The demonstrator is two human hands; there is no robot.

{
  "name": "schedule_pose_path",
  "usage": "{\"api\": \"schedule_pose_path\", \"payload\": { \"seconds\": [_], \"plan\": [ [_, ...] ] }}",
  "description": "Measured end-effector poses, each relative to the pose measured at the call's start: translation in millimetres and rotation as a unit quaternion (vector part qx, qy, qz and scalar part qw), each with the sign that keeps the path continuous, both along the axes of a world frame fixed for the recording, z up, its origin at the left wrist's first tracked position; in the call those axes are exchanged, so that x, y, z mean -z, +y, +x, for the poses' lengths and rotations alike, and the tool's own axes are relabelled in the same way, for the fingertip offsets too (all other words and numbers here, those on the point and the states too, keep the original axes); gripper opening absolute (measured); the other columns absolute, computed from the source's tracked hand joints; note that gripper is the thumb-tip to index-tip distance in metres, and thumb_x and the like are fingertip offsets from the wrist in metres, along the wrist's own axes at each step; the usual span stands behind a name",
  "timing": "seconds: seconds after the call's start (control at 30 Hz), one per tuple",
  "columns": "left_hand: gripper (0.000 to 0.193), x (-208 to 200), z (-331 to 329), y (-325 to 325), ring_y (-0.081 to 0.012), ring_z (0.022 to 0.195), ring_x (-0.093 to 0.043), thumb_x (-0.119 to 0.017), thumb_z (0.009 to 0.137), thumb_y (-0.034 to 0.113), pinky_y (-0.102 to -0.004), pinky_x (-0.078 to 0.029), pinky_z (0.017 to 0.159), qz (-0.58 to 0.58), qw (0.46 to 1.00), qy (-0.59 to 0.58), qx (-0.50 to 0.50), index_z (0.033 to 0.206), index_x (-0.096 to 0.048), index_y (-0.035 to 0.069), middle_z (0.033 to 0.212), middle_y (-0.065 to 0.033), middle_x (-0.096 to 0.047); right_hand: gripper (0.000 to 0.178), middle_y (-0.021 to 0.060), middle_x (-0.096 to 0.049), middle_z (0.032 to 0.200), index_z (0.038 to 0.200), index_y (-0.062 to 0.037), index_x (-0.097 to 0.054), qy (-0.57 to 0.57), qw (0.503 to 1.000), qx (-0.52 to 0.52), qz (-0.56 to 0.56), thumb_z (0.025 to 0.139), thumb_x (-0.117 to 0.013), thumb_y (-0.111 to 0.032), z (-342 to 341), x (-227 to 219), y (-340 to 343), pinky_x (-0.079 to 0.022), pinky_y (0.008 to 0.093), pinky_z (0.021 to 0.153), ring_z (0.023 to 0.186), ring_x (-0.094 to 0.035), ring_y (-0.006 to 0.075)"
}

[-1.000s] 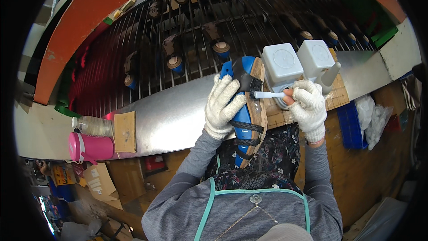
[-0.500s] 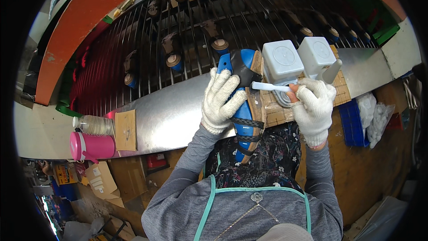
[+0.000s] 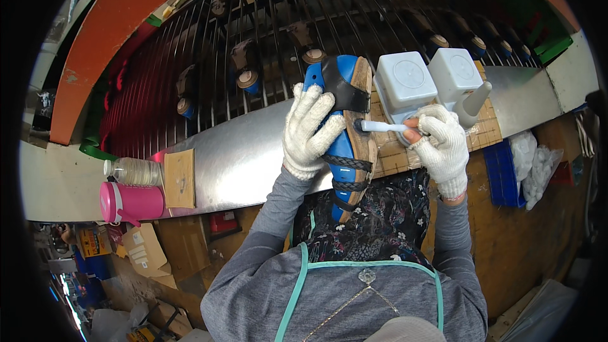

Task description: The person repeatedly applies glue to the sole and strap areas of a blue sandal using a brush. They dip the brush into a container, spread the adhesive, and place the sandal on a rack before repeating the process on another sandal.

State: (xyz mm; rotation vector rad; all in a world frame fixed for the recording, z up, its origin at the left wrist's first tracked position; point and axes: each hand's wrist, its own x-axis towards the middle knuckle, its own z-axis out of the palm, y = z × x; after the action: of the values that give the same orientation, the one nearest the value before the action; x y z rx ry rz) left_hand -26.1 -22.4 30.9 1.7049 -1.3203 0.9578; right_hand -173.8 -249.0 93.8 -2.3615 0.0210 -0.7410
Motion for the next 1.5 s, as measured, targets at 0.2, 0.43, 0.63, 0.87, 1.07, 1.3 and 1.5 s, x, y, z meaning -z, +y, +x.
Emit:
{"api": "schedule_pose_path", "payload": {
  "seconds": [0.2,0.43,0.63,0.87,1.07,1.3,1.5],
  "plan": [
    [0.058,-2,7,5,-0.0394,0.136,-0.050,-0.081,0.070,0.016,-0.0647,-0.036,0.113,-0.007,1.000,-0.010,-0.007,0.124,-0.060,0.020,0.137,-0.0153,-0.059,0.017,0.0044,-0.064,0.084,0.088,-0.0066,-0.076,0.030,0.999,-0.020,0.015,0.079,-0.079,-0.020,-3,4,1,-0.043,0.0343,0.073,0.078,-0.058,0.0211],
    [0.053,-3,12,3,-0.0377,0.137,-0.050,-0.082,0.072,0.017,-0.0639,-0.037,0.114,-0.031,0.999,-0.013,-0.032,0.120,-0.062,0.020,0.137,-0.0144,-0.059,0.019,0.0057,-0.065,0.086,0.088,-0.0053,-0.076,0.042,0.998,-0.017,0.051,0.079,-0.079,-0.021,-9,7,8,-0.044,0.0338,0.074,0.080,-0.058,0.0214],
    [0.048,-3,13,4,-0.0373,0.138,-0.049,-0.081,0.076,0.019,-0.0640,-0.037,0.114,-0.040,0.998,-0.009,-0.057,0.120,-0.062,0.022,0.139,-0.0150,-0.058,0.019,0.0065,-0.065,0.087,0.089,-0.0034,-0.075,0.035,0.995,-0.038,0.083,0.079,-0.078,-0.020,-14,10,11,-0.045,0.0337,0.072,0.079,-0.059,0.0208],
    [0.046,10,3,-12,-0.0391,0.141,-0.045,-0.080,0.080,0.023,-0.0633,-0.033,0.117,-0.127,0.991,0.026,-0.039,0.122,-0.061,0.023,0.144,-0.0161,-0.053,0.014,0.0014,-0.057,0.089,0.096,0.0044,-0.071,0.028,0.934,-0.022,0.355,0.091,-0.071,-0.008,1,30,23,-0.042,0.0220,0.062,0.074,-0.053,0.0076],
    [0.048,19,6,-7,-0.0397,0.142,-0.043,-0.081,0.079,0.027,-0.0614,-0.032,0.119,-0.147,0.984,-0.006,-0.105,0.123,-0.061,0.024,0.146,-0.0160,-0.051,0.018,0.0011,-0.053,0.083,0.094,0.0054,-0.070,0.114,0.888,-0.030,0.444,0.092,-0.070,-0.012,-25,41,51,-0.041,0.0244,0.062,0.072,-0.050,0.0077],
    [0.053,22,6,-2,-0.0400,0.142,-0.042,-0.083,0.077,0.031,-0.0623,-0.029,0.119,-0.132,0.980,-0.012,-0.149,0.124,-0.060,0.023,0.146,-0.0159,-0.050,0.021,0.0023,-0.054,0.083,0.095,0.0062,-0.070,0.107,0.903,0.009,0.415,0.092,-0.072,-0.015,-50,39,70,-0.039,0.0252,0.062,0.072,-0.050,0.0078],
    [0.056,22,8,6,-0.0395,0.144,-0.039,-0.083,0.078,0.028,-0.0637,-0.027,0.120,-0.102,0.985,-0.023,-0.139,0.127,-0.056,0.024,0.147,-0.0159,-0.049,0.017,0.0080,-0.060,0.086,0.096,0.0007,-0.072,0.040,0.974,0.091,0.206,0.089,-0.074,-0.015,-39,37,77,-0.042,0.0305,0.069,0.075,-0.055,0.0172]
  ]
}}
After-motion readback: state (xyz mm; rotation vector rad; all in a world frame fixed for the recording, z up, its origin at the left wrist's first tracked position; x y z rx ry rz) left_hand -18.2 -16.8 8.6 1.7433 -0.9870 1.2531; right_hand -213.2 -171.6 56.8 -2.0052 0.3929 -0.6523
